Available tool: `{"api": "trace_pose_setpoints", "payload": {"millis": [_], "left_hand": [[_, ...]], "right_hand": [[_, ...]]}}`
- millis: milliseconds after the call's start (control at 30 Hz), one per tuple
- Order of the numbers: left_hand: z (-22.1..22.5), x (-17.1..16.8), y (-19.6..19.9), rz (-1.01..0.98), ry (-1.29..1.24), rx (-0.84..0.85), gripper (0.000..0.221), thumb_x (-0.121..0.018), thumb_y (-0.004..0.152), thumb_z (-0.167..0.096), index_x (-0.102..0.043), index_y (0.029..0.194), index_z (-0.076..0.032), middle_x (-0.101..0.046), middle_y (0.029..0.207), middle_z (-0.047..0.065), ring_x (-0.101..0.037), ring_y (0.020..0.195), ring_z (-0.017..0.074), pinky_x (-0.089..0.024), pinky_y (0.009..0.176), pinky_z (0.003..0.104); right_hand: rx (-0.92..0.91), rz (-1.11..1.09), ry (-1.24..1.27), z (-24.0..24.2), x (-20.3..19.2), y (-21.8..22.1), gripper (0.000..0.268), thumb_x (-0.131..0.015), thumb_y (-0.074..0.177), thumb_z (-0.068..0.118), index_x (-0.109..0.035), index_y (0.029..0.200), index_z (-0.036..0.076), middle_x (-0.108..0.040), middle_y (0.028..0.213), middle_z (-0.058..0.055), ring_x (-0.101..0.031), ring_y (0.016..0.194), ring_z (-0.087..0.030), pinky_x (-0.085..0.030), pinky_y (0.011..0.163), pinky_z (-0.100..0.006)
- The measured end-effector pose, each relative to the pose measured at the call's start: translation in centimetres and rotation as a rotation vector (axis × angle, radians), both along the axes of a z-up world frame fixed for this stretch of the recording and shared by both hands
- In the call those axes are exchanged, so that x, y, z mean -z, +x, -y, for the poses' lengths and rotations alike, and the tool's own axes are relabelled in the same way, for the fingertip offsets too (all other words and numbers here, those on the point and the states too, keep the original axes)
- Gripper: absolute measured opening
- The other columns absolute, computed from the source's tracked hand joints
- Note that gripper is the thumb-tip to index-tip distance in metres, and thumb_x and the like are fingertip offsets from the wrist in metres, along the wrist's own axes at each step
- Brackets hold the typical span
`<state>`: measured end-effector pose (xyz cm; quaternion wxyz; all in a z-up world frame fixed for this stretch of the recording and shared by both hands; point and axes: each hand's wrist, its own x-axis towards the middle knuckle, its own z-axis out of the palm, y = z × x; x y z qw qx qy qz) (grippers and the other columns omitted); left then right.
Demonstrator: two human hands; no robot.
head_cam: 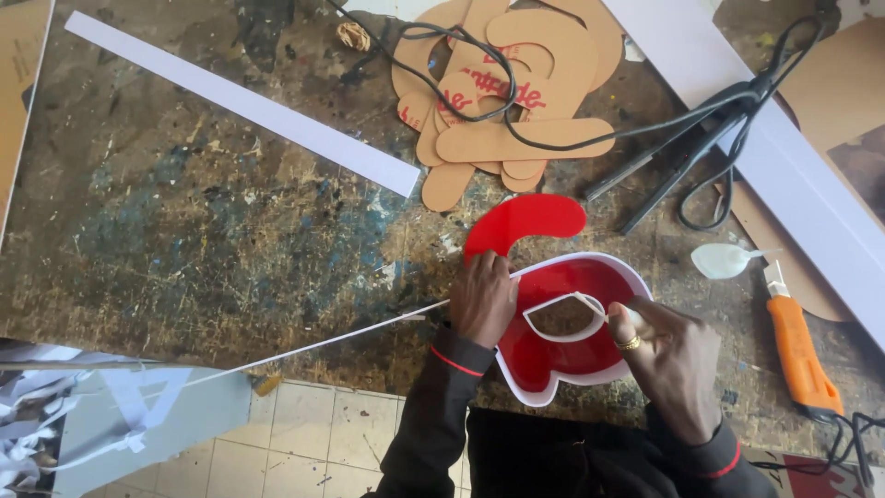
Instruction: Gluing a white plastic strip to the edge of a red acrylic letter to create a 3D sign component.
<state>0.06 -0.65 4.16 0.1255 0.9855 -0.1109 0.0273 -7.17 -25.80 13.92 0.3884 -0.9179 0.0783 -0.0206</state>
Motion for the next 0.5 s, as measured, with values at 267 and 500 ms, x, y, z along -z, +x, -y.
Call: {"api": "trace_pose_setpoints", "payload": {"millis": [267,500], "left_hand": [[0.1,0.3,0.0,-0.032,0.022,-0.011,0.016,-0.082,0.106,-0.022,-0.074,0.110,-0.008,-0.075,0.111,0.011,-0.072,0.096,0.0294,-0.063,0.076,0.043],[0.2,0.0,-0.1,-0.052,0.024,-0.005,0.017,-0.084,0.104,-0.021,-0.074,0.109,-0.008,-0.074,0.111,0.011,-0.071,0.095,0.0290,-0.062,0.078,0.043]], "right_hand": [[-0.033,0.075,-0.065,-0.9,1.3,0.6,0.056,-0.061,0.102,0.067,-0.081,0.081,0.018,-0.062,0.056,0.003,-0.053,0.049,-0.011,-0.039,0.055,-0.032],[-0.053,0.163,0.029,-0.7,1.6,0.4,0.058,-0.060,0.104,0.058,-0.088,0.097,0.008,-0.082,0.076,-0.008,-0.074,0.052,-0.019,-0.055,0.046,-0.034]]}}
